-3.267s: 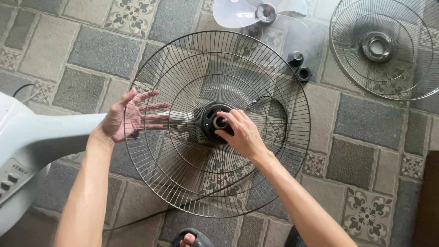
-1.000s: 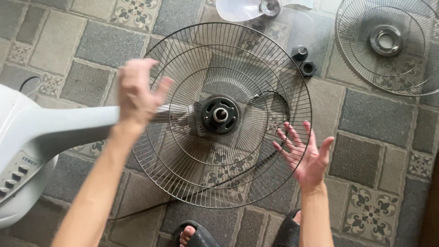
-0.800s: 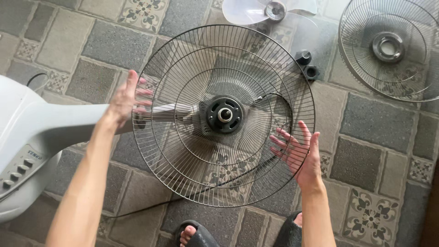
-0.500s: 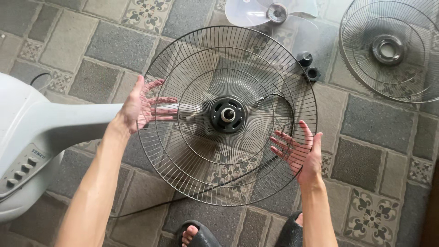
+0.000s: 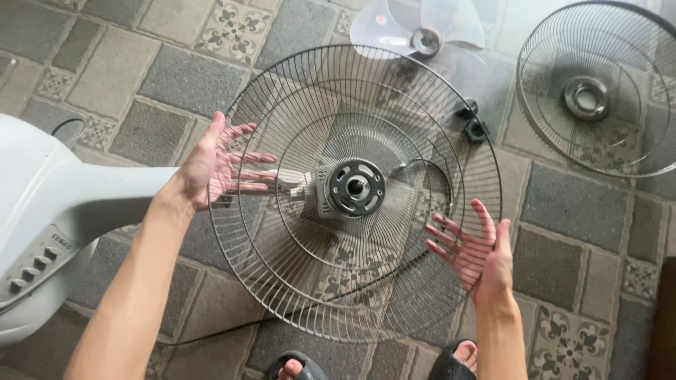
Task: The person removes the front protective cage of a standing fan by unscrewing a central nut. Then, using a screwdriver, they loosen and remove several screws from the motor housing to detach it from the fan stand.
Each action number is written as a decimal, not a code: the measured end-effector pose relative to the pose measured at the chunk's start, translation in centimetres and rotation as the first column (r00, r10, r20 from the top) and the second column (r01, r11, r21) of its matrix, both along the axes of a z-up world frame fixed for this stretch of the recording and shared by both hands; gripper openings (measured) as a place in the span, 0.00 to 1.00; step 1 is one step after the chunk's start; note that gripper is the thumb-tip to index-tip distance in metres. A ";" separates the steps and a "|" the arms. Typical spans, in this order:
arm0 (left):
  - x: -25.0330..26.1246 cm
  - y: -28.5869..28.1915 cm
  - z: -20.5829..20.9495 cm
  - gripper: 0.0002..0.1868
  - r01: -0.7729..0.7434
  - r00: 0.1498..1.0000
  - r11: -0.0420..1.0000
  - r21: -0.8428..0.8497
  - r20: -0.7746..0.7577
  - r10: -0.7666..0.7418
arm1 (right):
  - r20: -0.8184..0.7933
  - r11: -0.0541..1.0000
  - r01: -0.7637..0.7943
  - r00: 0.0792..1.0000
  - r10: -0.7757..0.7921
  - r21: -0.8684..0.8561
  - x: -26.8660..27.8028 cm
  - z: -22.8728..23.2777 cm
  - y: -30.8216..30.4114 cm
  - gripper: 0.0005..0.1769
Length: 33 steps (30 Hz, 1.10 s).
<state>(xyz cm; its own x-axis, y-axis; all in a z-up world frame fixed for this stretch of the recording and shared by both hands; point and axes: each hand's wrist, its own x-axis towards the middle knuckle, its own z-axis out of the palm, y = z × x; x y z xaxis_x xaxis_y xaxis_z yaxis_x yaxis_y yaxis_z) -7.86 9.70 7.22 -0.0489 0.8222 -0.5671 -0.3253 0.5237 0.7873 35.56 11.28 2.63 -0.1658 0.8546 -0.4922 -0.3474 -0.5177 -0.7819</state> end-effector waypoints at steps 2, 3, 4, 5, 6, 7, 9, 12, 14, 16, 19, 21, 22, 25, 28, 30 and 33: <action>0.3 -0.3 1.8 0.46 0.002 1.000 1.000 -0.010 0.008 -0.002 | 0.092 0.999 0.022 0.996 -0.019 -0.023 0.3 1.9 -0.5 0.40; 0.4 -0.5 2.7 0.46 0.000 1.000 1.000 -0.005 0.029 0.001 | 0.135 0.999 0.032 0.990 -0.027 -0.034 0.5 3.0 -0.5 0.40; 0.3 -0.7 3.7 0.47 -0.003 0.999 1.000 -0.001 0.049 0.003 | 0.146 0.999 0.032 0.989 -0.026 -0.037 0.7 4.0 -0.4 0.40; 0.1 -0.8 4.7 0.48 0.029 0.999 0.999 0.019 0.022 -0.029 | 0.157 0.999 0.032 0.987 -0.025 -0.040 1.0 5.1 -0.3 0.40; -0.2 -0.8 5.7 0.49 0.064 0.998 0.997 0.038 -0.005 -0.064 | 0.167 0.998 0.035 0.986 -0.028 -0.044 0.9 5.9 -0.1 0.40; -0.5 -0.9 6.7 0.51 0.100 0.995 0.993 0.056 -0.034 -0.098 | 0.148 1.000 0.022 0.989 -0.020 -0.014 0.6 6.7 0.4 0.40; -1.3 -1.1 8.7 0.52 0.162 0.986 0.971 0.176 -0.067 -0.152 | 0.107 0.999 0.002 0.994 -0.008 0.049 0.3 8.3 1.6 0.40; -2.5 -1.6 10.9 0.55 0.206 0.976 0.924 0.321 -0.134 -0.172 | 0.089 0.995 -0.023 0.996 0.015 0.096 -1.2 10.0 4.1 0.40; -3.0 -2.3 11.4 0.55 0.205 0.973 0.923 0.325 -0.172 -0.156 | 0.126 0.991 -0.040 0.992 0.024 0.125 -2.5 10.8 6.0 0.41; -3.8 -3.3 11.2 0.55 0.180 0.971 0.951 0.251 -0.197 -0.132 | 0.138 0.986 -0.064 0.990 0.042 0.154 -4.0 11.4 8.1 0.41; -4.3 -3.9 8.3 0.51 0.068 0.985 0.984 0.163 -0.166 -0.041 | 0.089 0.973 -0.133 0.989 0.118 0.189 -6.8 10.8 11.6 0.41; -5.5 -2.8 6.0 0.46 -0.040 0.990 0.958 0.284 -0.115 0.076 | 0.026 0.953 -0.208 0.978 0.207 0.219 -8.9 9.5 14.9 0.41; -6.4 -2.3 4.8 0.43 -0.102 0.987 0.934 0.341 -0.083 0.138 | -0.023 0.932 -0.241 0.966 0.256 0.270 -9.9 8.5 16.9 0.43; -9.4 -0.8 0.9 0.40 -0.257 0.964 0.885 0.387 0.034 0.265 | -0.015 0.881 -0.329 0.935 0.355 0.340 -11.9 2.8 22.3 0.48; -12.5 1.2 -2.8 0.40 -0.366 0.929 0.853 0.371 0.099 0.356 | 0.382 0.854 -0.484 0.838 0.390 0.191 -13.3 -5.9 26.3 0.55; -14.5 2.8 -5.2 0.40 -0.393 0.919 0.843 0.368 0.121 0.376 | 0.747 0.706 -0.689 0.555 0.365 0.167 -13.9 -12.8 26.6 0.57; -17.1 4.8 -8.8 0.41 -0.446 0.895 0.833 0.328 0.150 0.420 | 0.963 0.388 -0.914 0.199 0.181 0.116 -14.4 -20.6 26.2 0.61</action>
<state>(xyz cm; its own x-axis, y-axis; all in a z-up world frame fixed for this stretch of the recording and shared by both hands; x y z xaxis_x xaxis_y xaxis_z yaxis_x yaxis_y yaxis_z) -25.00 14.48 -1.59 -0.4176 0.8686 -0.2667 -0.5142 0.0161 0.8575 21.20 37.45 -17.97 -0.6405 0.7465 -0.1802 0.6803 0.4428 -0.5841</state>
